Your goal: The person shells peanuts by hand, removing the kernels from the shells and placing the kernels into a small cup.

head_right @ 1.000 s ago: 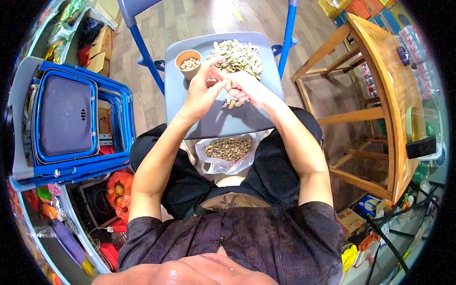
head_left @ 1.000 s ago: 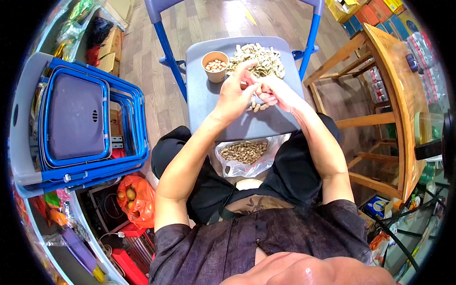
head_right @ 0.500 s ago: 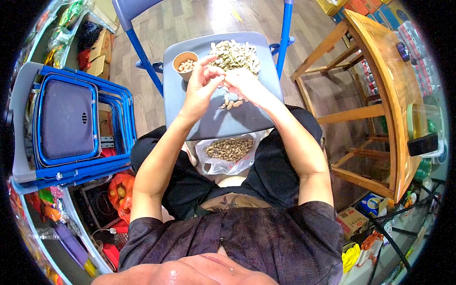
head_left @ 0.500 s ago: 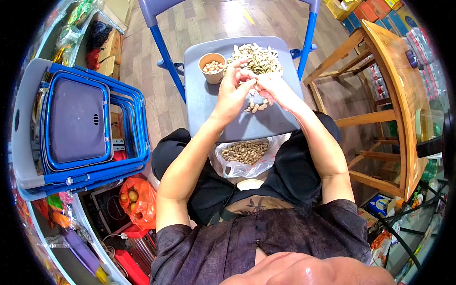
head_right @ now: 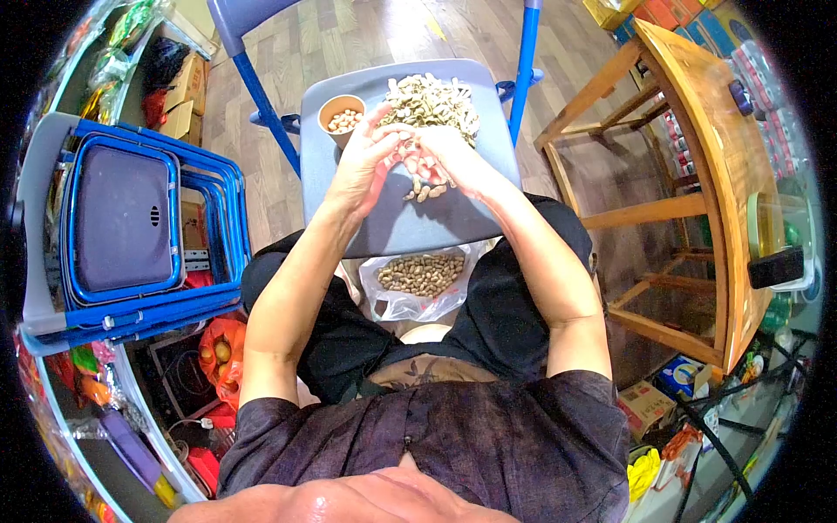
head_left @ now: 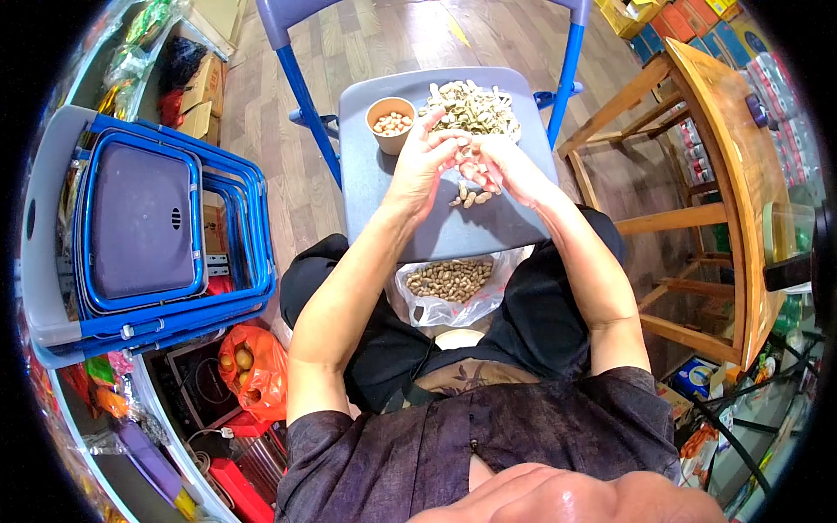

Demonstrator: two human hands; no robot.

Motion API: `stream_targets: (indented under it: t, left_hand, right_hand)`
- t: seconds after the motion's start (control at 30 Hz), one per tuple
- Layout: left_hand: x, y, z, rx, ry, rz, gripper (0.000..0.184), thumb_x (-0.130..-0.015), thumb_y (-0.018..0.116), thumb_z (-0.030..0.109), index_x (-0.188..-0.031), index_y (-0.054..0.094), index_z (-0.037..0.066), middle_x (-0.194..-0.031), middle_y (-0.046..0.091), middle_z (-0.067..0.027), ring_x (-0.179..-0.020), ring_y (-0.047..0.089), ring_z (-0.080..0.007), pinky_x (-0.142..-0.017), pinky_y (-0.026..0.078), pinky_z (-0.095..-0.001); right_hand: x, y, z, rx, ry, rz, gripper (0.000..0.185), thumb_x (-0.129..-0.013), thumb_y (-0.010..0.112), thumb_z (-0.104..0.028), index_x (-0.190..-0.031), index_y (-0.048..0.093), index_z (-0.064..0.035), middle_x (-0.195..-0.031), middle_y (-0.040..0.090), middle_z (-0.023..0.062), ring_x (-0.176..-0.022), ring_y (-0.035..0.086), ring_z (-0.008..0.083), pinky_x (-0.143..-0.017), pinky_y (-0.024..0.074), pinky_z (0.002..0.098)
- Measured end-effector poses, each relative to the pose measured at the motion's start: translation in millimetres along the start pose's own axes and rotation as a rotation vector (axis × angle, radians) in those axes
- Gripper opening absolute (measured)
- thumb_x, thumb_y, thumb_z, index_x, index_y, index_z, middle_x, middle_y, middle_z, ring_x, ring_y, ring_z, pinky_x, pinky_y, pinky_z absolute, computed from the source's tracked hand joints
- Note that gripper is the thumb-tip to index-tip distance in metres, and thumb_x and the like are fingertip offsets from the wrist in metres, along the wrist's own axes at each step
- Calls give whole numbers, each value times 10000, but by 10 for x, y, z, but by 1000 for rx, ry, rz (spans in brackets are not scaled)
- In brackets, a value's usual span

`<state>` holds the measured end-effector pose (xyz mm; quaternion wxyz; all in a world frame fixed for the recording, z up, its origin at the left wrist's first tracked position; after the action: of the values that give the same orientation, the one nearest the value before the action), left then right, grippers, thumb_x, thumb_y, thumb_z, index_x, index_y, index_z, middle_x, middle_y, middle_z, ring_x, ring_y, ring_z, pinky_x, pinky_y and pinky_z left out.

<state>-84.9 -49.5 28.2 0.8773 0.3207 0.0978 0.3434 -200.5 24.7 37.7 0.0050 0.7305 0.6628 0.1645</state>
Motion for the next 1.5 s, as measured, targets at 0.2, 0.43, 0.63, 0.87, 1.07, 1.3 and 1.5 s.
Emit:
stream_targets:
  t: [0.2,0.43,0.63,0.87,1.07,1.3,1.5]
  left_hand:
    - [-13,-7,32,-124,55,0,629,-882,607,44,-1409,268,-10,-1044,633,-94,-928,590,-116,-857,456,-254]
    - [36,79,114,-519,283,-68,560,-854,618,-7,-1369,411,70,-1016,625,-55,-908,599,-105,-789,477,-238]
    - [45,88,113,-569,326,-9,519,-834,625,-26,-1315,463,81,-924,602,-16,-838,584,-78,-730,478,-209]
    - [26,98,99,-393,243,-46,475,-862,625,0,-1298,453,83,-938,599,-14,-856,573,-85,-785,467,-240]
    - [-21,23,30,-207,161,-34,491,-876,630,28,-1318,419,66,-989,602,-52,-880,604,-135,-799,488,-280]
    - [-1,71,110,-144,150,56,518,-853,645,25,-1319,420,64,-976,584,-42,-865,591,-126,-796,477,-269]
    - [-31,13,557,-994,676,279,429,-812,621,-35,-1213,546,96,-886,597,-18,-758,538,-110,-669,460,-252]
  right_hand:
    - [-18,38,-44,-35,14,13,323,-951,478,-338,-829,588,-59,-585,492,-30,-450,388,45,-413,309,200]
    - [-18,-44,6,-59,57,27,344,-933,512,-362,-684,480,-127,-541,362,-74,-450,284,38,-403,208,212]
    - [27,27,-101,-45,91,17,349,-951,501,-351,-679,463,-136,-549,376,-71,-454,293,34,-427,230,210]
    - [23,78,-104,-164,57,11,300,-963,496,-340,-771,533,-113,-573,395,-67,-475,315,37,-441,250,206]
    - [-12,123,18,-277,28,46,253,-974,487,-321,-861,553,-104,-616,430,-59,-493,337,37,-448,281,200]
    - [-33,159,59,-395,61,25,247,-965,510,-350,-925,562,-111,-659,462,-59,-530,377,45,-480,310,198]
    - [29,-98,-89,10,34,155,294,-946,530,-358,-816,586,-101,-649,513,-47,-525,421,42,-470,334,193]
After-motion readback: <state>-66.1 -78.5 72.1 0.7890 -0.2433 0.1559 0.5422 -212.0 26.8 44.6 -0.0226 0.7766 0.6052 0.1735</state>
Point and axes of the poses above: each hand's wrist, its own x-axis away from the middle knuckle, its own y-axis out of the palm, z = x × y, the point moved 4 cm from there along -x, towards the middle knuckle
